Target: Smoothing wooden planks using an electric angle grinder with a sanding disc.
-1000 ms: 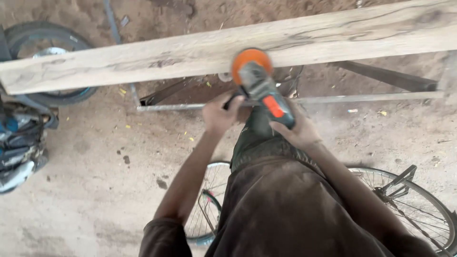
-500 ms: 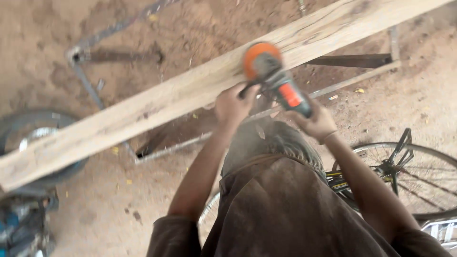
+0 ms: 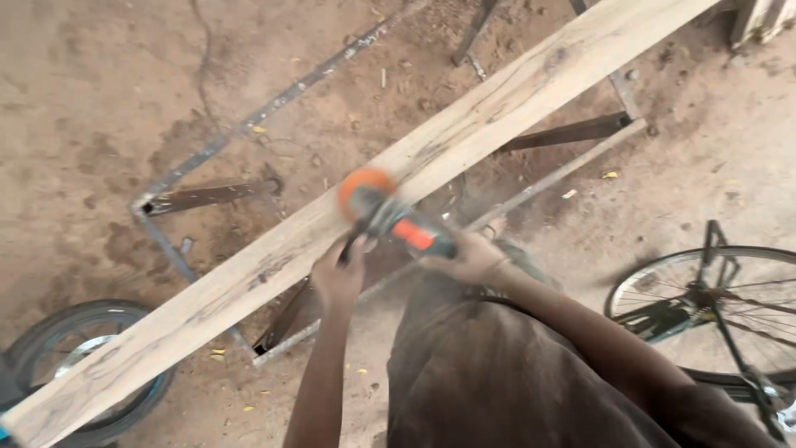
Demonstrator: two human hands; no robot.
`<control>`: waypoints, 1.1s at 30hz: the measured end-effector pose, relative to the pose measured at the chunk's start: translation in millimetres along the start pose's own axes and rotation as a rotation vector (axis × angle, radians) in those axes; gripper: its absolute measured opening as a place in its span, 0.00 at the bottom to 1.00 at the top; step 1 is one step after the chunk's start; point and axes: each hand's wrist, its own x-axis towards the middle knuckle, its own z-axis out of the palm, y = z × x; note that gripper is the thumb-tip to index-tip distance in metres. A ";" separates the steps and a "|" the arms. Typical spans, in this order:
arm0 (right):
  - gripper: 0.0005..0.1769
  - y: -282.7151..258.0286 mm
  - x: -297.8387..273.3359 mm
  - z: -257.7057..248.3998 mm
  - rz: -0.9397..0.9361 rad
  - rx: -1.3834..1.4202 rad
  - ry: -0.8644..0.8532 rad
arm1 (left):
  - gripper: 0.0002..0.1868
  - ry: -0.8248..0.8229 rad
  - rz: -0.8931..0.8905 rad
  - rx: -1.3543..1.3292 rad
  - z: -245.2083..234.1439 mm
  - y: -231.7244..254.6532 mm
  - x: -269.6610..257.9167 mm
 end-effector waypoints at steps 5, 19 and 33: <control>0.53 -18.0 27.7 39.1 -0.253 -0.216 -0.117 | 0.14 0.203 -0.149 0.052 -33.1 -51.6 -38.0; 0.57 24.5 20.9 -146.0 0.218 -0.155 -0.113 | 0.16 -0.038 -0.222 -0.070 109.8 101.3 44.8; 0.47 150.7 22.2 -323.8 0.085 -0.161 0.198 | 0.24 -0.092 0.028 -0.020 282.2 243.3 104.5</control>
